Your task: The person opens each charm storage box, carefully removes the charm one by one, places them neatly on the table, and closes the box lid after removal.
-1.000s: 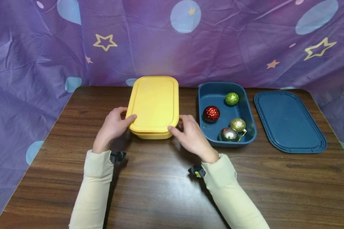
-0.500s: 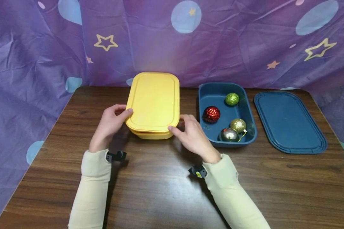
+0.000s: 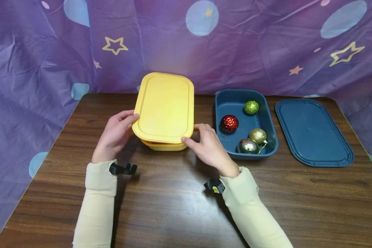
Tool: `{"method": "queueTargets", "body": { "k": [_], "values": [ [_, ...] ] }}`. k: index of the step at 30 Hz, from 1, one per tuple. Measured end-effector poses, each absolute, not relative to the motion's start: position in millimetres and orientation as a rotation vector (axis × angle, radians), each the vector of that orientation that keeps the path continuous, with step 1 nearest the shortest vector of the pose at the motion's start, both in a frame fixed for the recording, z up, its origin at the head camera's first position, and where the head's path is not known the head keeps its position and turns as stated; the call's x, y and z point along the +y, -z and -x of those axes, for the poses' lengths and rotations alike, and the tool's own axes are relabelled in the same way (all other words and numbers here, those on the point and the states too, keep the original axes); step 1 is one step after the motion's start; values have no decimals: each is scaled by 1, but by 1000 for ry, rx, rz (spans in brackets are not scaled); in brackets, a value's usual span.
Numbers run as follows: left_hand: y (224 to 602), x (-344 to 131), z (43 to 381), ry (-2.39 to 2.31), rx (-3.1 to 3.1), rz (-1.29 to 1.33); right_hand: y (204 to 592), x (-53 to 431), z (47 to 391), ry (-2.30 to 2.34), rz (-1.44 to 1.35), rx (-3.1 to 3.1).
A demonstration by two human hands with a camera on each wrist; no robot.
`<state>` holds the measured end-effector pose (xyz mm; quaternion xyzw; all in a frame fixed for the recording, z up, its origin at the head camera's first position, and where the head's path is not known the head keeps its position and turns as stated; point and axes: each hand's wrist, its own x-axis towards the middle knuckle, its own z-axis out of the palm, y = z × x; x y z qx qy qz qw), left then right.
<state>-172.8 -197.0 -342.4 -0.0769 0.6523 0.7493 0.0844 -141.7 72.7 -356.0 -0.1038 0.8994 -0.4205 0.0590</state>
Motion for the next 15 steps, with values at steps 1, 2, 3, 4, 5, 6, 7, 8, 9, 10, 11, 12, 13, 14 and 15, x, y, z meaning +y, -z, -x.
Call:
{"method": "queueTargets", "body": {
  "k": [1, 2, 3, 4, 5, 6, 7, 8, 9, 10, 11, 12, 13, 14, 15],
  "values": [
    [342, -197, 173, -2272, 1886, 227, 356, 72, 142, 1275, 315, 2723],
    [341, -198, 172, -2308, 1822, 227, 356, 72, 141, 1278, 315, 2722],
    [340, -199, 172, -2336, 1769, 225, 356, 72, 141, 1279, 317, 2722],
    [339, -199, 171, -2357, 1725, 223, 356, 71, 141, 1280, 319, 2724],
    [339, -200, 171, -2380, 1680, 217, 356, 71, 141, 1282, 322, 2726],
    [339, -201, 170, -2400, 1641, 210, 356, 71, 140, 1283, 326, 2729],
    [339, -201, 170, -2415, 1612, 202, 356, 70, 140, 1285, 330, 2731],
    [339, -202, 169, -2427, 1584, 191, 356, 70, 140, 1287, 333, 2734],
    [339, -203, 169, -2436, 1560, 176, 356, 70, 140, 1288, 337, 2737],
    [339, -203, 169, -2446, 1535, 161, 357, 69, 140, 1289, 340, 2741],
    [338, -204, 169, -2456, 1509, 145, 357, 69, 140, 1293, 344, 2744],
    [338, -204, 169, -2467, 1481, 131, 357, 69, 140, 1295, 348, 2747],
    [338, -204, 169, -2478, 1453, 117, 358, 69, 140, 1297, 350, 2748],
    [338, -205, 169, -2489, 1424, 103, 358, 69, 140, 1297, 354, 2750],
    [338, -205, 169, -2500, 1397, 90, 358, 69, 140, 1297, 357, 2752]
  ]
}}
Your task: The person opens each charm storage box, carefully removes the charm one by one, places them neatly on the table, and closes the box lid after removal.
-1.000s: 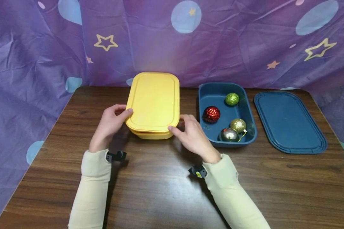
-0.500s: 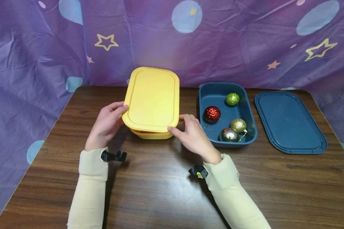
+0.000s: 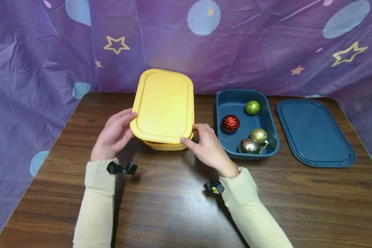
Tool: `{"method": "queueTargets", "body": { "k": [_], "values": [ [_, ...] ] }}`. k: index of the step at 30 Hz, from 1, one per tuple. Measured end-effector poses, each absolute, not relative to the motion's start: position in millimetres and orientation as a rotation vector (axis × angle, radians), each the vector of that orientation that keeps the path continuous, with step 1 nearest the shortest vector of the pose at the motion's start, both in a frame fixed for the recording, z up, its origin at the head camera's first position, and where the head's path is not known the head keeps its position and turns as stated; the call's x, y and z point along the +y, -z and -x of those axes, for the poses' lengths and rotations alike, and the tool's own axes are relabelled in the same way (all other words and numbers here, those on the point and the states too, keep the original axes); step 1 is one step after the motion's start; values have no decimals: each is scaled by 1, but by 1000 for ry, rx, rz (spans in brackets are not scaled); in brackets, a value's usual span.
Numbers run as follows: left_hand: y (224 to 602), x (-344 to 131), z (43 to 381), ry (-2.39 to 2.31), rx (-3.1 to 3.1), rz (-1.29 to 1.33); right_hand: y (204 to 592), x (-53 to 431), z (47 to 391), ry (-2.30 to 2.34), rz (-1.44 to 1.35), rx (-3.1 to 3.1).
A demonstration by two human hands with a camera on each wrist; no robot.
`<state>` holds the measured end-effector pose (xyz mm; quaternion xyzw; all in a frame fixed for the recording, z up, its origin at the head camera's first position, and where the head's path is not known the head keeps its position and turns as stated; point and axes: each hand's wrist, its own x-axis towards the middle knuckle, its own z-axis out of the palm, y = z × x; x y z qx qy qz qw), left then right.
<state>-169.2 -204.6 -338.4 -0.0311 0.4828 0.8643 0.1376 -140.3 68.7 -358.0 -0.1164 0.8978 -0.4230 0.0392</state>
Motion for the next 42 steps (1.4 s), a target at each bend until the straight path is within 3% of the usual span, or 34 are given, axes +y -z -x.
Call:
{"method": "queueTargets", "body": {
  "k": [26, 42],
  "values": [
    [334, -216, 167, -2591, 1286, -16, 367, 67, 142, 1293, 468, 2789],
    [317, -262, 148, -2849, 1171, -113, 371, 69, 143, 1322, 506, 2840]
  ]
}}
